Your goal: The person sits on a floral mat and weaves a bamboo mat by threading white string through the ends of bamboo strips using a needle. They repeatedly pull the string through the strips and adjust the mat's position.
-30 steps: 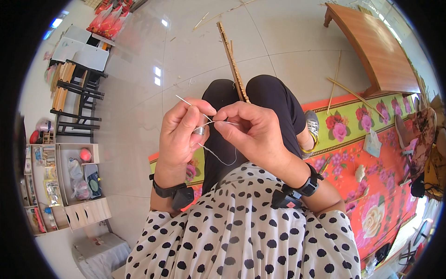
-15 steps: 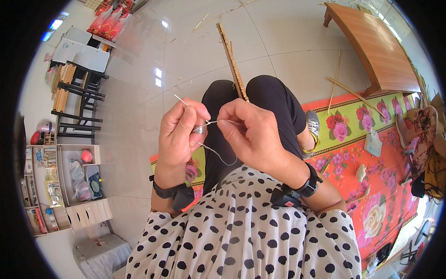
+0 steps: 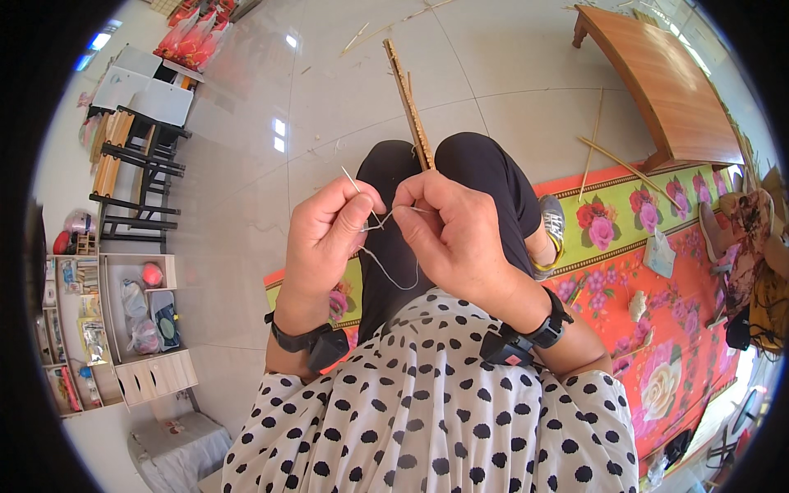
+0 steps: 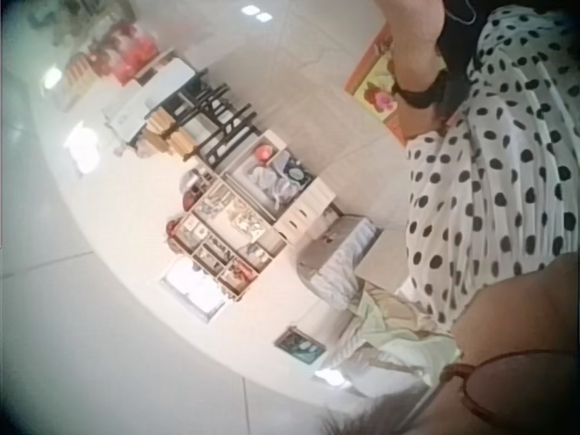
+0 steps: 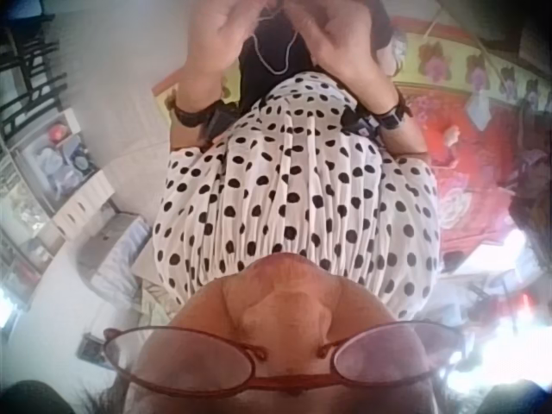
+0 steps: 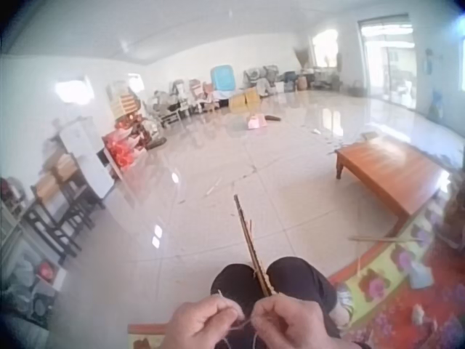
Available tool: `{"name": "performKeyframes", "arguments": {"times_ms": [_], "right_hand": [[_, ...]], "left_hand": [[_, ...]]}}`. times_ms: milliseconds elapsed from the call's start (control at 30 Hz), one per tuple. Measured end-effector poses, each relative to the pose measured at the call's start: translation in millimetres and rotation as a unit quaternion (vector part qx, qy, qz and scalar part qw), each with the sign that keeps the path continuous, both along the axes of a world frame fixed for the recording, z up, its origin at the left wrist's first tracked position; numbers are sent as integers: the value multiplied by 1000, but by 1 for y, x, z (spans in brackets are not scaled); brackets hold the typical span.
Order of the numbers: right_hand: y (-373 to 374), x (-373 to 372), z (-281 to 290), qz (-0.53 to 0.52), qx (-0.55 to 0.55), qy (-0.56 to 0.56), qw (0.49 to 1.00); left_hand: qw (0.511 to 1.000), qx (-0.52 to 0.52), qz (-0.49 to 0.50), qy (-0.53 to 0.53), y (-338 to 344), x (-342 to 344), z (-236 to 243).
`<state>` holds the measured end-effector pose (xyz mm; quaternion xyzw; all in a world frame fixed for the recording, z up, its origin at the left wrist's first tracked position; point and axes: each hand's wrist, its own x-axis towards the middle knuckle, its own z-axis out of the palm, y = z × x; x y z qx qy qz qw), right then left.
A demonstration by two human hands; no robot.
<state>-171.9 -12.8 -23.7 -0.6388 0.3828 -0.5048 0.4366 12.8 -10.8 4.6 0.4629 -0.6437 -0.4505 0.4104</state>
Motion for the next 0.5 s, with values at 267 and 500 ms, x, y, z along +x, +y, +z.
{"name": "performKeyframes", "arguments": {"times_ms": [267, 500], "right_hand": [[3, -7, 1, 6, 8, -15, 1000], [5, -24, -5, 57, -80, 20, 995]], "left_hand": [[994, 4, 52, 99, -2, 6, -5], [987, -70, 59, 130, -6, 19, -4]]}}
